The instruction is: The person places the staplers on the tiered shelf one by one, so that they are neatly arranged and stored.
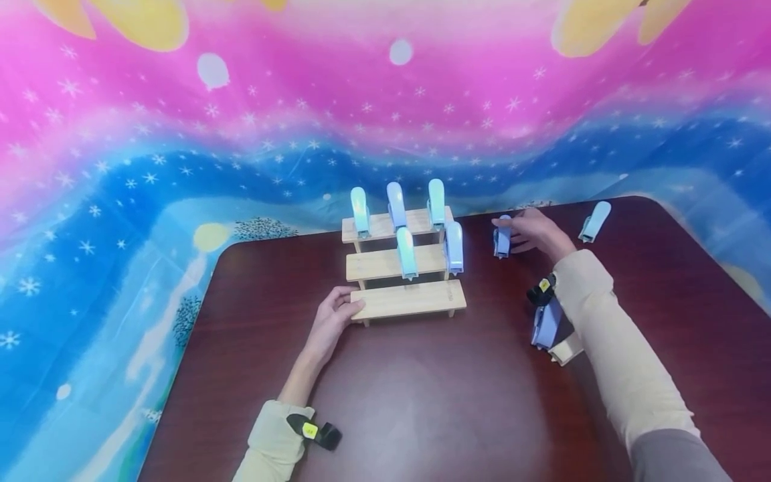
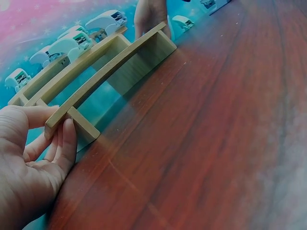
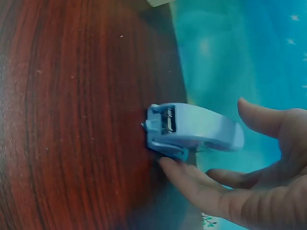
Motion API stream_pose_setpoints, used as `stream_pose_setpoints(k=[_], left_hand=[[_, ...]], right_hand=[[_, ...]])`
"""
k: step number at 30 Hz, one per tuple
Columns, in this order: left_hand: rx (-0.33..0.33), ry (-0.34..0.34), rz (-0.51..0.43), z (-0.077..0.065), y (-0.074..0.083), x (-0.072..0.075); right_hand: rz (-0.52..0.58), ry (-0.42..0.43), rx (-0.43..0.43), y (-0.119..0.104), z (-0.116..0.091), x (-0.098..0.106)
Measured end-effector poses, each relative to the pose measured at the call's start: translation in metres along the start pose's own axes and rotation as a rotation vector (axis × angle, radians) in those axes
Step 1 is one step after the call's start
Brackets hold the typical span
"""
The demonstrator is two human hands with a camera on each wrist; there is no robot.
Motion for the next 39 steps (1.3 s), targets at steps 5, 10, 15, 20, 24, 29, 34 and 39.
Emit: stream_pose_setpoints(k=[5,10,15,20,24,29,34,39], left_hand=[[0.01,0.012,-0.002,0.0,0.002,-0.003],[0.013,0.016,-0.007,0.0,0.004,-0.004],[0.038,0.015,-0.019,-0.001,0.005,-0.002],[0.038,0.014,-0.021,-0.001,0.004,0.0],[0.023,0.016,-0.018,0.0,0.003,0.002],[0.022,0.003,-0.006,0.001,0.0,0.002],[0.006,0.002,-0.006,0.002,0.001,0.002],[0.011,-0.003,-0.007,0.001,0.002,0.003]], right_hand=[[-0.107,0.02,0.02,0.002,0.002,0.0],[-0.201,0.018,0.07,-0.001,0.003,0.003],[-0.314,-0.047,0.154,-0.006,0.001,0.001],[-0.448,-0.048,0.215,-0.011,-0.001,0.003],[-0.515,-0.016,0.234,-0.01,0.0,0.01],[-0.546,0.035,0.205,0.0,-0.003,0.026],[-0.581,0.086,0.199,0.01,-0.01,0.039],[-0.546,0.171,0.23,0.003,-0.024,0.043]])
Point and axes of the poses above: each hand's wrist, its own z-axis towards the middle knuckle, its own x-axis out of the back of the hand, y = z × x, the point moved 3 cm from there along z, towards the middle knuckle, and after that the axes turned 12 degrees about x, right-handed, at the moved point
